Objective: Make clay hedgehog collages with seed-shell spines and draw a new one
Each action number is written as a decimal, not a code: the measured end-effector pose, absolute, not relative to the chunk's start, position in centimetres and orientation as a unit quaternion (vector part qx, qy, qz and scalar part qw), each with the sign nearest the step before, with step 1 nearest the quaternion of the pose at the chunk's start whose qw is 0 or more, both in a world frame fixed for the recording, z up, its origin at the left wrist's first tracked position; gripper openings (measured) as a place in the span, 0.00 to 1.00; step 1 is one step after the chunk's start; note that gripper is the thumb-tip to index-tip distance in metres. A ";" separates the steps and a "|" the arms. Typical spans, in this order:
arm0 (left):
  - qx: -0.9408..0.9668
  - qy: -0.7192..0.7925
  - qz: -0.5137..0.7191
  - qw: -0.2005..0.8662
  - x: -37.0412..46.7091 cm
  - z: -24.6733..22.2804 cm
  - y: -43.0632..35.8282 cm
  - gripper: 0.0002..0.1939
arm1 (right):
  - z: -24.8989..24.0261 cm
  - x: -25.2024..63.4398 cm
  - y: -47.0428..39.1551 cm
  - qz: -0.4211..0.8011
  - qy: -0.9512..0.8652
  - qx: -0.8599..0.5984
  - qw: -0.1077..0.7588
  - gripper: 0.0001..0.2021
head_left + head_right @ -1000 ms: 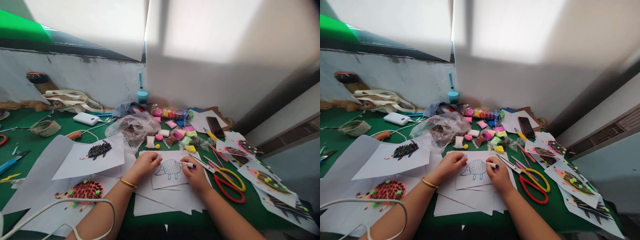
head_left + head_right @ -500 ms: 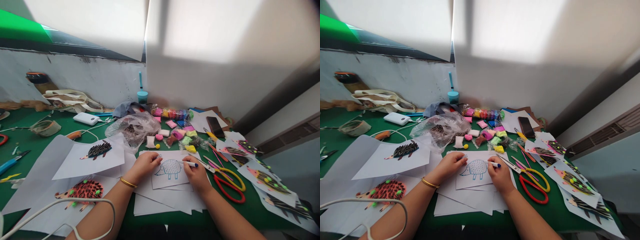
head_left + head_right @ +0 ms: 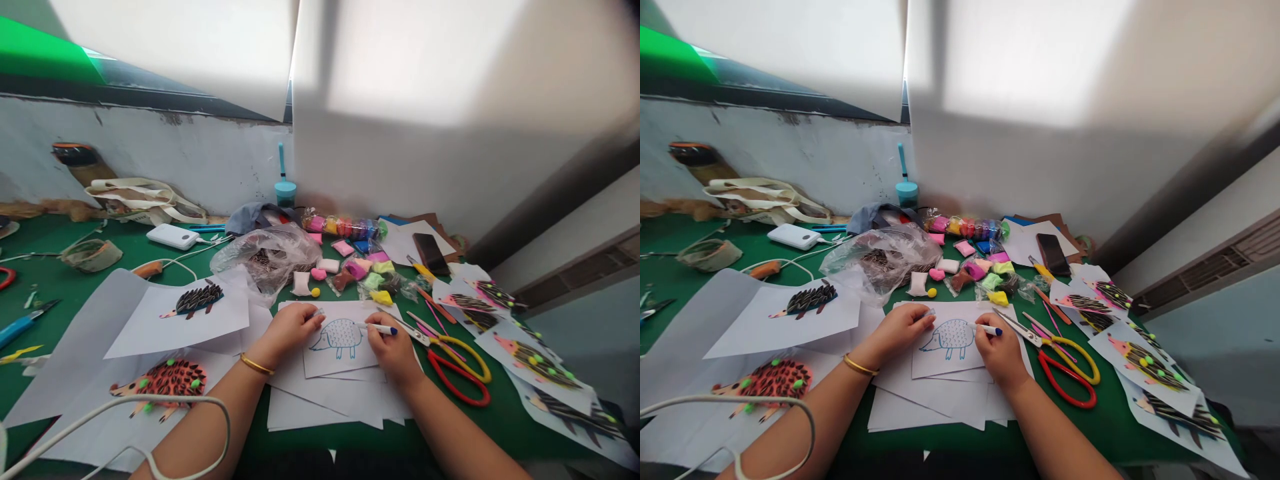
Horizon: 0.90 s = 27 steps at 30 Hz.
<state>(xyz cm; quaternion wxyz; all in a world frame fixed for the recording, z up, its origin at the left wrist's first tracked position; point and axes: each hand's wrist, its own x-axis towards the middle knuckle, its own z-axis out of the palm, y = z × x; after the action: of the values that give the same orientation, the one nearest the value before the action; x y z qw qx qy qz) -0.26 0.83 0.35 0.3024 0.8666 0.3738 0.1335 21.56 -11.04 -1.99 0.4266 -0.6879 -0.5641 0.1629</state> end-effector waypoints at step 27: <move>0.860 0.379 0.138 0.313 -0.2 0.8 0.6 0.19 | -1.9 21.6 -11.1 0.155 -0.567 -0.693 0.418 0.06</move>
<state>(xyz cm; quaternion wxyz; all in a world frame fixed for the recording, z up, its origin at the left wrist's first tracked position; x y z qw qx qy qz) -0.23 0.64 0.75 0.3135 0.8598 0.3789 0.1377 21.63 -11.12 -1.89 0.4176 -0.6932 -0.5667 0.1549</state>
